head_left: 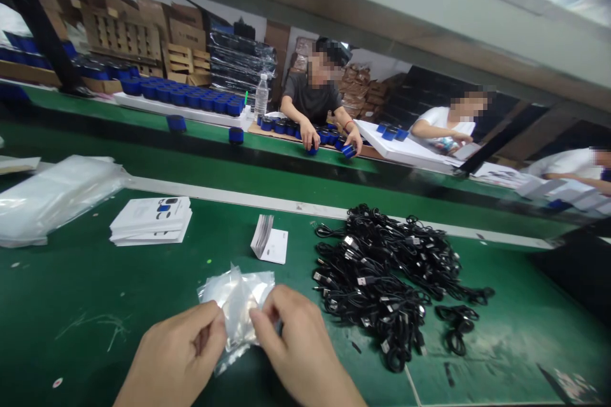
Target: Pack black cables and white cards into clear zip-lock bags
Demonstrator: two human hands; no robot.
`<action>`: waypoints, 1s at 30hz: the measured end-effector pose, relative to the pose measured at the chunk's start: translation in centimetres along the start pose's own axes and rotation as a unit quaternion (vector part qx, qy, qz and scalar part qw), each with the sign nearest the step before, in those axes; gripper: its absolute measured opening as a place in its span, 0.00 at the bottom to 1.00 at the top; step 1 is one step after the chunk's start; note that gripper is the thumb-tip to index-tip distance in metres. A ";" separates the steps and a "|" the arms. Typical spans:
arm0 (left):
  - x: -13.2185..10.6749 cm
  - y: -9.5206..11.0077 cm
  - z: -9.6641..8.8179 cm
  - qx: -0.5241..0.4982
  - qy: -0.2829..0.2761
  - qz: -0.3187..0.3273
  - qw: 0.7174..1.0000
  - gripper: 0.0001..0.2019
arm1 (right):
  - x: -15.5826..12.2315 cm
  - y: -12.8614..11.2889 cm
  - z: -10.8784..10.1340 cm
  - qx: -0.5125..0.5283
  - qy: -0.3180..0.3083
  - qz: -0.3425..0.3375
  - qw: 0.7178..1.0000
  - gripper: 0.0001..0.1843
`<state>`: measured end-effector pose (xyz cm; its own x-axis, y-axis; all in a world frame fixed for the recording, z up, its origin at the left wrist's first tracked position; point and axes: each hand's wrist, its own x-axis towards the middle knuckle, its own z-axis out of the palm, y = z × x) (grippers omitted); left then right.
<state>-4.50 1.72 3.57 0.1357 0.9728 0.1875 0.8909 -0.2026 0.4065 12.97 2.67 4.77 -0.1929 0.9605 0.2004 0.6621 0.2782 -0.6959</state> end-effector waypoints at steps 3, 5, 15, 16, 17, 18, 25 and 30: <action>-0.1 -0.2 0.5 -0.139 -0.080 -0.095 0.982 0.18 | 3.7 0.7 -1.2 0.235 0.015 0.168 0.957 0.10; -0.2 -0.4 1.0 -0.186 -0.110 -0.120 0.969 0.19 | 6.6 1.5 -1.1 0.265 0.008 0.214 0.940 0.13; -0.2 -0.7 1.3 -0.229 -0.100 -0.130 0.960 0.19 | 10.0 3.9 0.9 0.338 -0.073 0.310 0.886 0.12; -0.2 -0.6 1.2 -0.230 -0.099 -0.131 0.959 0.19 | 9.9 4.0 0.8 0.339 -0.069 0.309 0.886 0.12; -0.1 -0.5 1.0 -0.233 -0.100 -0.134 0.958 0.19 | 9.7 4.2 0.8 0.337 -0.064 0.308 0.887 0.11; -0.1 -0.5 0.8 -0.238 -0.101 -0.138 0.956 0.20 | 9.6 4.3 0.7 0.334 -0.055 0.305 0.890 0.11; 0.7 -1.5 -1.0 -0.222 -0.018 -0.178 0.959 0.18 | 4.9 1.6 -1.7 0.245 0.074 0.196 0.947 0.15; 1.3 -1.4 -1.3 -0.165 0.092 -0.128 0.974 0.15 | -0.2 -1.6 0.1 0.059 0.054 -0.014 0.997 0.10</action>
<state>-6.17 3.10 4.42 -0.1788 0.9660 0.1866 0.6942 -0.0106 0.7197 11.88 1.99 5.81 -0.1278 0.9486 0.2895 0.5656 0.3095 -0.7644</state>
